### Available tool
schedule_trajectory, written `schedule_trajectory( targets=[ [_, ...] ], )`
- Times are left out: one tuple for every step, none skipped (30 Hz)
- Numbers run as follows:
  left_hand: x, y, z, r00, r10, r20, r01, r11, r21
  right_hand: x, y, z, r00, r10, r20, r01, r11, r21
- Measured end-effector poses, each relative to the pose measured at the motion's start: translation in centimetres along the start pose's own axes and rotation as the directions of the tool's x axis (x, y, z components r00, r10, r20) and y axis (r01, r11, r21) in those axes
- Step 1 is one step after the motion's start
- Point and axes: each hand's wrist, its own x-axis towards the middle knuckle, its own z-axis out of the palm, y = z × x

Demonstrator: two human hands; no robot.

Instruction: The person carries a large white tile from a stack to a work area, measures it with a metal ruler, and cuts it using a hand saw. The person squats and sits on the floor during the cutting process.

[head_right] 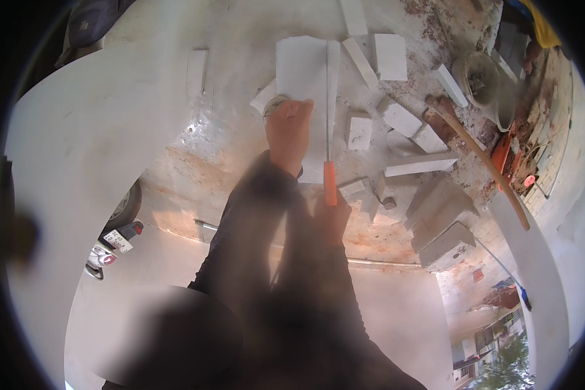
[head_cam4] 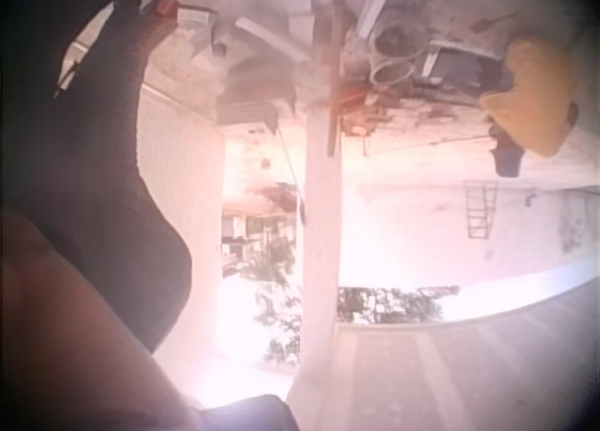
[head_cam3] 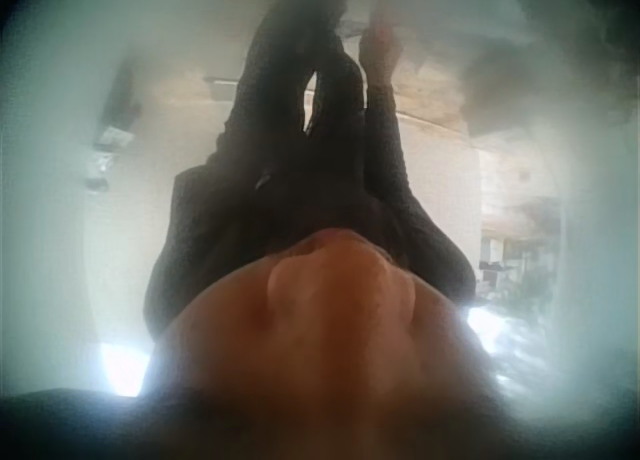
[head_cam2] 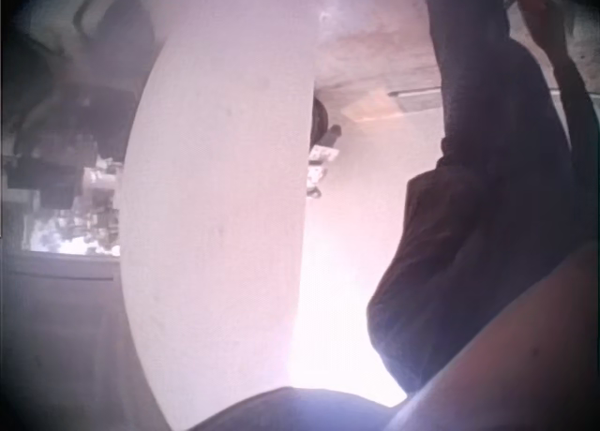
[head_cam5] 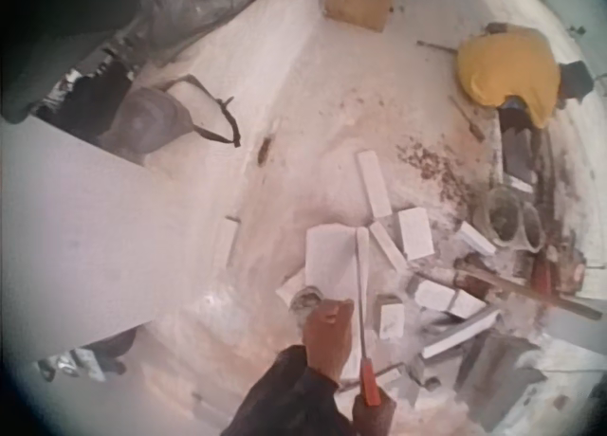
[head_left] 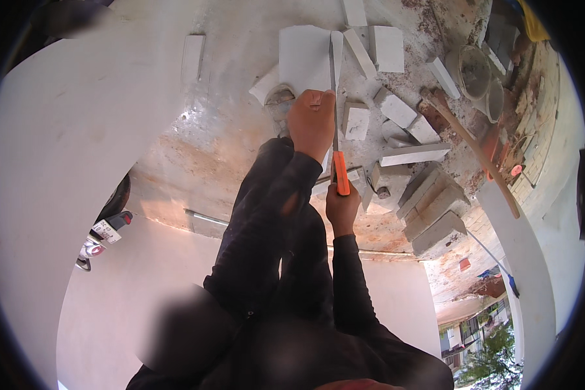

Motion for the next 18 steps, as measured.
schedule_trajectory(
  targets=[
    [-0.6, 0.2, 0.5, 1.000, -0.009, 0.009, 0.009, 1.000, 0.005, 2.5, 0.0, 0.9, 0.999, -0.028, -0.015, 0.028, 0.999, -0.027],
    [-0.9, 0.5, 1.2, 1.000, -0.006, 0.023, 0.006, 1.000, 0.007, 5.8, 0.0, 1.9, 0.997, -0.062, -0.039, 0.060, 0.997, -0.050],
    [-1.7, 1.3, 2.5, 0.997, 0.042, 0.067, -0.041, 0.999, -0.015, 10.8, 0.2, 2.0, 0.992, -0.097, -0.083, 0.091, 0.993, -0.075],
    [-2.3, 1.2, 2.3, 0.995, 0.070, 0.069, -0.069, 0.998, -0.015, 13.1, 0.1, 2.8, 0.988, -0.132, -0.075, 0.125, 0.988, -0.093],
    [-3.0, 0.9, 2.1, 0.992, 0.097, 0.075, -0.097, 0.995, -0.016, 11.9, 1.4, 2.8, 0.993, -0.097, -0.073, 0.091, 0.992, -0.082],
    [-3.7, 0.1, 2.0, 0.995, 0.064, 0.077, -0.064, 0.998, -0.007, 10.2, 2.9, 2.6, 0.995, -0.061, -0.076, 0.055, 0.996, -0.074],
    [-4.0, -1.1, 1.0, 0.998, 0.022, 0.052, -0.023, 1.000, 0.009, 7.6, 3.3, 3.0, 0.998, -0.031, -0.049, 0.028, 0.997, -0.066],
    [-3.5, -1.1, 0.9, 0.999, 0.015, 0.034, -0.015, 1.000, -0.001, 6.6, 2.8, 2.7, 0.998, -0.031, -0.053, 0.028, 0.998, -0.052],
    [-3.2, -1.3, 0.5, 0.999, 0.026, 0.026, -0.026, 0.999, -0.023, 5.2, 2.2, 2.5, 0.998, -0.035, -0.042, 0.034, 0.999, -0.037],
    [-3.2, -2.0, -0.4, 1.000, 0.026, 0.004, -0.026, 0.999, -0.038, 1.5, 3.4, 2.5, 0.997, -0.052, -0.058, 0.054, 0.998, 0.025],
    [-3.5, -2.4, -0.9, 1.000, 0.026, -0.005, -0.026, 0.998, -0.055, -1.2, 4.6, 2.2, 0.995, -0.061, -0.084, 0.068, 0.994, 0.085],
    [-4.1, -2.3, -0.7, 1.000, 0.015, -0.003, -0.015, 0.998, -0.059, -0.6, 4.5, 2.0, 0.997, -0.061, -0.055, 0.064, 0.997, 0.048],
    [-4.6, -2.4, -0.7, 1.000, 0.006, -0.004, -0.006, 0.999, -0.054, 0.9, 4.0, 2.4, 0.998, -0.058, -0.020, 0.058, 0.998, 0.019],
    [-5.1, -2.5, -0.5, 1.000, 0.000, 0.012, 0.001, 0.999, -0.054, 3.2, 3.6, 3.0, 0.999, -0.048, -0.003, 0.048, 0.999, -0.014],
    [-6.2, -2.5, 0.7, 0.998, -0.004, 0.059, 0.009, 0.997, -0.079, 7.7, 3.5, 3.1, 0.996, -0.077, -0.042, 0.075, 0.996, -0.042],
    [-6.8, -2.8, 1.5, 0.996, -0.003, 0.086, 0.011, 0.995, -0.100, 11.5, 2.2, 2.9, 0.993, -0.079, -0.084, 0.077, 0.997, -0.025],
    [-7.1, -3.6, 1.7, 0.996, -0.012, 0.085, 0.021, 0.994, -0.110, 13.1, 1.1, 2.9, 0.995, -0.061, -0.075, 0.059, 0.998, -0.026],
    [-7.3, -4.5, 1.6, 0.996, 0.008, 0.088, 0.003, 0.992, -0.123, 14.0, 0.0, 2.8, 0.997, -0.042, -0.058, 0.040, 0.999, -0.032]
  ],
)
